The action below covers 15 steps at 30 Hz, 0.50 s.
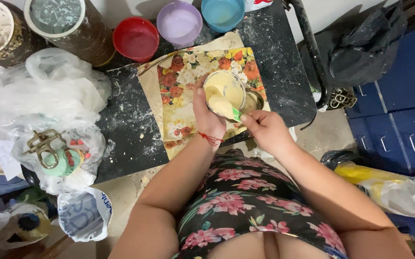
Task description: The person scoops a yellow paste from a small container into a larger bowl using a green spatula. They then add a white powder from a purple bowl and mix the ingredients together thoroughly with the spatula.
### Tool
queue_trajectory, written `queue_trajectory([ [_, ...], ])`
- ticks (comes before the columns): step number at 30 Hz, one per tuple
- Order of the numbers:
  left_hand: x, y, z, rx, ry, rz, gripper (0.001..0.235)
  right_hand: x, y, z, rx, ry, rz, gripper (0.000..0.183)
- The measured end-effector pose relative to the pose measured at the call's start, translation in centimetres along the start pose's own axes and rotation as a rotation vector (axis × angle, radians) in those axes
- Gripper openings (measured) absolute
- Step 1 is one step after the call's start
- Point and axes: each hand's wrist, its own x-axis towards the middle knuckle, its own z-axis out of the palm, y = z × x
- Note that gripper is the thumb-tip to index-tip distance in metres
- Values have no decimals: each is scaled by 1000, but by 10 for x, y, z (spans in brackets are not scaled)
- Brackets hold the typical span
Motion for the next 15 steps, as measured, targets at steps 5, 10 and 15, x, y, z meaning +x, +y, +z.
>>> queue_trajectory([
  [5,7,11,0,36,81,-230,49,-21,-59,-44,162,52,-106,33],
  [10,19,21,-38,35,238,-179,62,9,7,-60,-226,152,-155,20],
  [15,19,25,-36,-62,305,-139,62,29,44,-49,-460,306,-584,17],
])
